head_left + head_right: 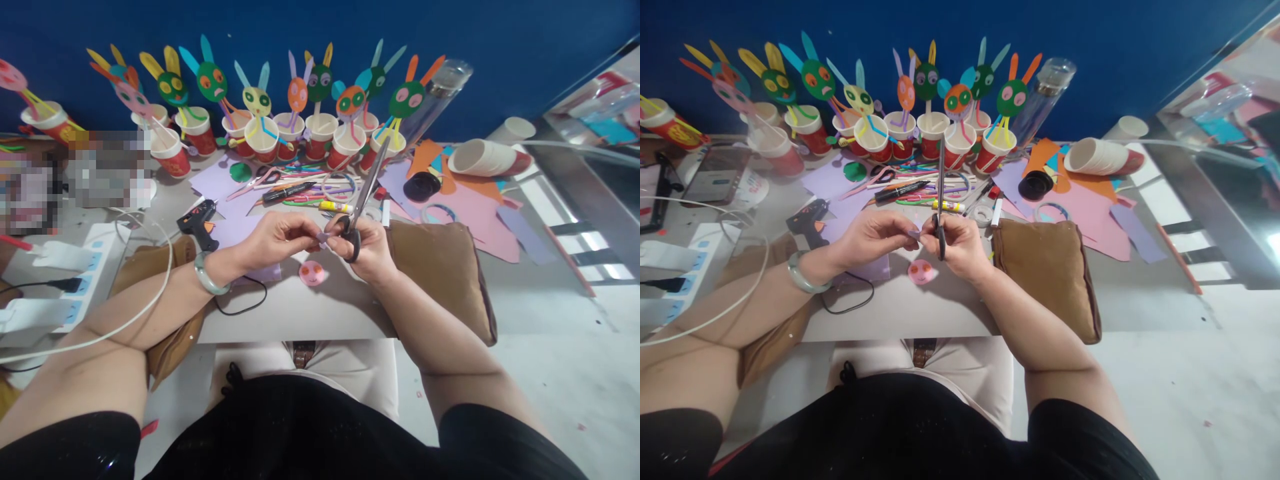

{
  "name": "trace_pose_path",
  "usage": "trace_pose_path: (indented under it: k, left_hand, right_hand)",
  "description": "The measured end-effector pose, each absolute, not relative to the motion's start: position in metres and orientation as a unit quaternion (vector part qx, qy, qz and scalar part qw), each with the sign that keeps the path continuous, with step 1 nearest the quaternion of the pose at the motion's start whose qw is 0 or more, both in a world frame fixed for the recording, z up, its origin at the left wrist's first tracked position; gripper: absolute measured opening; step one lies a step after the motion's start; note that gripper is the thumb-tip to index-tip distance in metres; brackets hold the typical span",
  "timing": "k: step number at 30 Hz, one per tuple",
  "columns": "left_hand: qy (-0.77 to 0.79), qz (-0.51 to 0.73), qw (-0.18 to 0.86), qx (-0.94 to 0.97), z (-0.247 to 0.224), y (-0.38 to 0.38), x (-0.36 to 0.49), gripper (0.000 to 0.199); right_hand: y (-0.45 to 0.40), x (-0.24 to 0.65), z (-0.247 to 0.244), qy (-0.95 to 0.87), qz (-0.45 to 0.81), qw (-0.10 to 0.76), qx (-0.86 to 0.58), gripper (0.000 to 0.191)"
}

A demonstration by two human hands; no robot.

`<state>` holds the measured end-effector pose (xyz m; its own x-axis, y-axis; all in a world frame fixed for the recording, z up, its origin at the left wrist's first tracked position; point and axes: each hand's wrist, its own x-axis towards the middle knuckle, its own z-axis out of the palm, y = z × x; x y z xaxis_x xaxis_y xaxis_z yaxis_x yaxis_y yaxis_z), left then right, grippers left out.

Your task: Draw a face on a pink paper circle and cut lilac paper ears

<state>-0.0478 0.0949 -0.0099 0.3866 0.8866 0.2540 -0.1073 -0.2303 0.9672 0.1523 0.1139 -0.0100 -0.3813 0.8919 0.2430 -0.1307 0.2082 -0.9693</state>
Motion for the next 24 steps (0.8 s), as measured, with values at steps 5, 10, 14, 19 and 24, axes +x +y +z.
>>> trace_pose_path:
  k: [5,10,14,19,24]
  left_hand:
    - [0.308,0.468,0.472,0.681,-0.0111,0.0948,-0.0483,0.010]
    - [0.312,0.466,0.433,0.706,-0.0110,0.0951,-0.0496,0.008]
    - [0.310,0.462,0.430,0.711,-0.0114,0.0948,-0.0504,0.010]
    - [0.299,0.464,0.508,0.661,-0.0124,0.0938,-0.0483,0.021]
    - [0.319,0.475,0.596,0.564,-0.0046,0.0937,-0.0475,0.039]
  right_hand:
    - [0.1141,0.1532,-0.0096,-0.622,0.561,0.461,-0.293,0.039]
    - [0.1149,0.1537,-0.0105,-0.625,0.558,0.455,-0.302,0.043]
    - [0.1152,0.1536,-0.0112,-0.617,0.563,0.455,-0.309,0.044]
    - [0.1153,0.1521,-0.0116,-0.617,0.570,0.451,-0.302,0.041]
    - [0.1163,0.1520,-0.0125,-0.633,0.523,0.464,-0.332,0.045]
